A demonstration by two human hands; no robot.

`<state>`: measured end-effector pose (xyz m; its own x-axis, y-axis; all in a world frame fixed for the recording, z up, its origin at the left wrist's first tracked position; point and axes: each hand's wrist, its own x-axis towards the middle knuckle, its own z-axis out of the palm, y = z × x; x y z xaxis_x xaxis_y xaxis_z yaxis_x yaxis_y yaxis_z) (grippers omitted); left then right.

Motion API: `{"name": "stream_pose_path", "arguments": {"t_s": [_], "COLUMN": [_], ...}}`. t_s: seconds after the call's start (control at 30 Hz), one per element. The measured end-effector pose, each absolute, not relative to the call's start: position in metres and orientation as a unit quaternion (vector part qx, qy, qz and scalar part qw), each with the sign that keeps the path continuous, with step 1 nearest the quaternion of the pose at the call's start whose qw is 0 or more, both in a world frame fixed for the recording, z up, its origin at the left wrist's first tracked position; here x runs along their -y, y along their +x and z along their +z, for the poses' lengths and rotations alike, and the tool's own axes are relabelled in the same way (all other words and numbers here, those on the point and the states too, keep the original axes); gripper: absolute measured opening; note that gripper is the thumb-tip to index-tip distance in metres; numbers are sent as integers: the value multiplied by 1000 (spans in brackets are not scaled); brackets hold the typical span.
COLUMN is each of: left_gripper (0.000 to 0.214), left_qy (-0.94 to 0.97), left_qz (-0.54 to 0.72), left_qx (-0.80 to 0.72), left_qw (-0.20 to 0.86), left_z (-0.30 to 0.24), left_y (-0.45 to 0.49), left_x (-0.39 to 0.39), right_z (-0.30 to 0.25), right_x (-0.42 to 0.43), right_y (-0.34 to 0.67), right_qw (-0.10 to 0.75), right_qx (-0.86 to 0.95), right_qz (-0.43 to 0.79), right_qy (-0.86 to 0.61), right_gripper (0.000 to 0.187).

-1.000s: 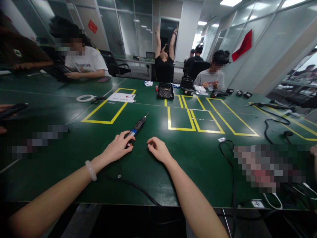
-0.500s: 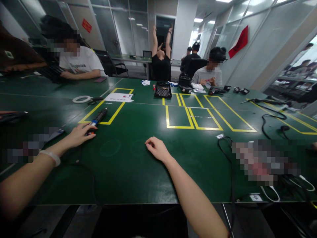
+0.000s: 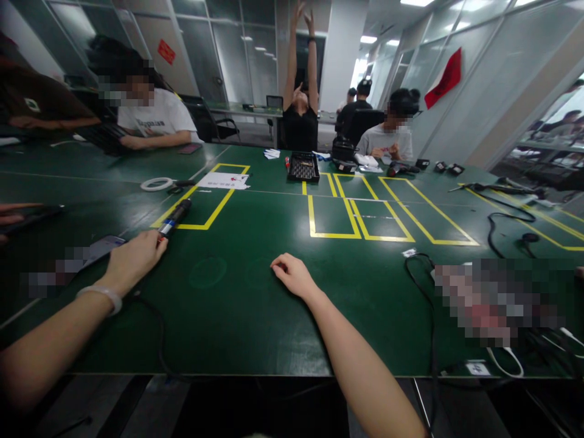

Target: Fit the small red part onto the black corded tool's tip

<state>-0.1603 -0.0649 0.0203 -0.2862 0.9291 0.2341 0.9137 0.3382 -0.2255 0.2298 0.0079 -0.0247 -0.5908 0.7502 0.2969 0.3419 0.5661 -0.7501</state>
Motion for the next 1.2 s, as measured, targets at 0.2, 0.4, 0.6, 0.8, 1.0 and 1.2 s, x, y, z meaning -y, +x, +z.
{"name": "stream_pose_path", "arguments": {"t_s": [0.2, 0.4, 0.6, 0.8, 1.0, 1.2], "left_gripper": [48, 38, 38, 33, 24, 21], "left_qy": [-548, -642, -671, -678, -697, -707], "left_qz": [-22, -261, -303, -313, -324, -350], "left_qx": [819, 711, 514, 470, 477, 498], "left_qw": [168, -121, -441, -470, -427, -360], "left_z": [36, 42, 27, 11, 8, 8], "left_y": [-136, -59, 21, 34, 37, 36], "left_x": [60, 41, 24, 27, 32, 34], "right_z": [-25, -25, -27, -26, -29, -26], "right_x": [-8, -6, -11, -15, -11, -10], "right_y": [229, 228, 229, 228, 224, 225], "right_qw": [306, 310, 336, 346, 342, 362], "right_qx": [830, 828, 747, 670, 652, 638], "right_qz": [327, 332, 478, 579, 614, 622], "right_qy": [-333, -328, -316, -310, -284, -274], "right_gripper": [13, 14, 18, 29, 33, 31]}}
